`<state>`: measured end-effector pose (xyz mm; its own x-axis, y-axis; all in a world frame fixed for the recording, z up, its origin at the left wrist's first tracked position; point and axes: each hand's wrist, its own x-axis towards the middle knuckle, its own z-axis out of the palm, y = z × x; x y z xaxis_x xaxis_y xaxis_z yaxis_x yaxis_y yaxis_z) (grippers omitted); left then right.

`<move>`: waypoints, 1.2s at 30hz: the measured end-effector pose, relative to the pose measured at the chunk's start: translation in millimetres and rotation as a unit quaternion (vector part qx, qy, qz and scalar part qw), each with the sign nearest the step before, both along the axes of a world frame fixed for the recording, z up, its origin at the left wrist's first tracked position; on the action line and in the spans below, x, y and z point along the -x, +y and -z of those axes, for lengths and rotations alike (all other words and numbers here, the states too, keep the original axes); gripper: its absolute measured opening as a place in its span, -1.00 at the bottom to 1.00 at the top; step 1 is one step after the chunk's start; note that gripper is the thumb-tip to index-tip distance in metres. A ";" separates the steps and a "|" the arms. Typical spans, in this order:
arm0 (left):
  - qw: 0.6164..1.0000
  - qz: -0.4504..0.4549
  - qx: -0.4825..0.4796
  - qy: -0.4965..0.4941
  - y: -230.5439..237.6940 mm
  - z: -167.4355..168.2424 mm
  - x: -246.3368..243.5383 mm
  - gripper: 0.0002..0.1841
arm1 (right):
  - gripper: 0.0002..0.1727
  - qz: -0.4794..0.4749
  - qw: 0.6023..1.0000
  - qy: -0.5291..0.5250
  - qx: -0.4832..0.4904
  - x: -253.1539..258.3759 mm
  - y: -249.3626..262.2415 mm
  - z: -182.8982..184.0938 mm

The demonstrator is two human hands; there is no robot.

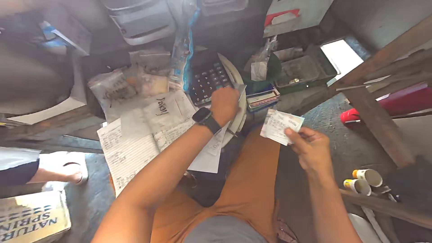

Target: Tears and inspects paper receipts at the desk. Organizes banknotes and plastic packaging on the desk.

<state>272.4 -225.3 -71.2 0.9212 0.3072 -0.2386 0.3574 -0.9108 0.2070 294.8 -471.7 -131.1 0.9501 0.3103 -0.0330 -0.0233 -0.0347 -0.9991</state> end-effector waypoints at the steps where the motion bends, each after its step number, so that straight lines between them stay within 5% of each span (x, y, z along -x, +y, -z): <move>1: 1.000 -0.002 -0.009 0.013 -1.6 -3.5 -1.4 -0.66 | -0.82 0.006 1.000 0.005 -0.001 0.4 -3.5 1.9; 13: 0.995 0.002 0.096 0.000 45.3 -15.4 -6.3 -0.85 | -0.82 -0.013 0.999 0.017 -0.026 12.6 2.8 10.2; 23: 0.997 0.081 0.006 -0.002 53.1 -34.8 -19.3 -0.66 | -0.80 -0.023 0.999 0.035 -0.031 17.7 2.7 13.0; 28: 0.986 0.166 -0.019 -0.009 46.7 -62.4 -12.9 -0.78 | -0.81 -0.048 0.998 0.047 -0.020 20.7 3.9 14.6; 31: 0.978 0.185 -0.073 -0.059 31.2 -78.5 -0.1 -0.83 | -0.84 -0.070 0.997 0.028 -0.007 20.7 4.8 13.7; 36: 0.963 0.140 -0.023 -0.231 38.2 -130.3 46.6 -0.66 | -0.88 -0.147 0.979 -0.123 -0.072 0.9 -2.3 -16.9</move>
<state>225.8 -187.0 59.1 0.9742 0.0316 0.2236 -0.0239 -0.9701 0.2415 293.9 -474.1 -114.2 0.7922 0.5564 0.2505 0.2090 0.1383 -0.9681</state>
